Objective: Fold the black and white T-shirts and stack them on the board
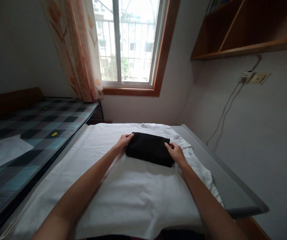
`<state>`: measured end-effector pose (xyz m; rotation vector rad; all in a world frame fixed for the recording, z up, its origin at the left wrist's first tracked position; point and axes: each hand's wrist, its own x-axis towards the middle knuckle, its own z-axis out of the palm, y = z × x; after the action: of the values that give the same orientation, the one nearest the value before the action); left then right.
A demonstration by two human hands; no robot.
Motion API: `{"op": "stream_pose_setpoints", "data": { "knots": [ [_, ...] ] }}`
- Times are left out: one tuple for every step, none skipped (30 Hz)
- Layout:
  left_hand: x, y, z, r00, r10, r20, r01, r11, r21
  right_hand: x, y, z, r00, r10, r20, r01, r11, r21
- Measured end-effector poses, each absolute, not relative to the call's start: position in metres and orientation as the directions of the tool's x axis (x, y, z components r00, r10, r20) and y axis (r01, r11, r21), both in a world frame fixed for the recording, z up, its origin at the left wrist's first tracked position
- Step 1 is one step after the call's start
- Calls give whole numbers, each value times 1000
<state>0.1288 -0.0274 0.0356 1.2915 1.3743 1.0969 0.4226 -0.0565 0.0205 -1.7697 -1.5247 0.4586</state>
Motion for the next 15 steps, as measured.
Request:
{"op": "stream_pose_setpoints", "data": {
  "knots": [
    [129,-24,36,-35,996,-80,183,85,979,423,-54,21,239,953,187,667,-21,-745],
    [130,-20,37,-48,993,-107,195,115,974,424,-51,22,249,953,173,650,-32,-759],
    [130,-15,37,-60,990,-127,208,137,968,425,-47,24,262,954,148,635,-55,-771],
    [130,-9,36,-71,988,-139,221,152,963,427,-43,26,275,955,108,615,-88,-784],
    [130,-3,36,-78,987,-144,233,158,959,429,-38,28,285,957,52,588,-131,-798],
    [130,3,36,-83,986,-143,243,159,957,430,-34,30,285,959,-8,556,-172,-813],
    [130,8,35,-89,986,-139,253,157,955,430,-31,32,278,959,-58,527,-203,-825],
    [130,13,36,-95,987,-131,262,152,953,429,-28,32,272,959,-80,510,-214,-833],
    [131,16,36,-101,988,-120,269,143,952,428,-26,33,274,960,-66,509,-203,-837],
    [131,19,37,-107,988,-107,272,133,953,427,-24,32,282,959,-22,519,-172,-837],
    [133,21,37,-112,989,-95,270,122,955,425,-23,31,294,955,37,534,-132,-835],
    [134,22,38,-116,990,-84,263,112,958,423,-23,29,307,947,94,544,-93,-834],
    [135,22,39,-119,990,-76,251,103,963,422,-23,27,319,938,136,544,-64,-836],
    [137,22,40,-120,990,-72,233,98,967,421,-22,25,326,932,159,534,-43,-844],
    [138,22,40,-117,990,-73,213,97,972,420,-22,22,329,930,165,518,-31,-855]
  ]
}}
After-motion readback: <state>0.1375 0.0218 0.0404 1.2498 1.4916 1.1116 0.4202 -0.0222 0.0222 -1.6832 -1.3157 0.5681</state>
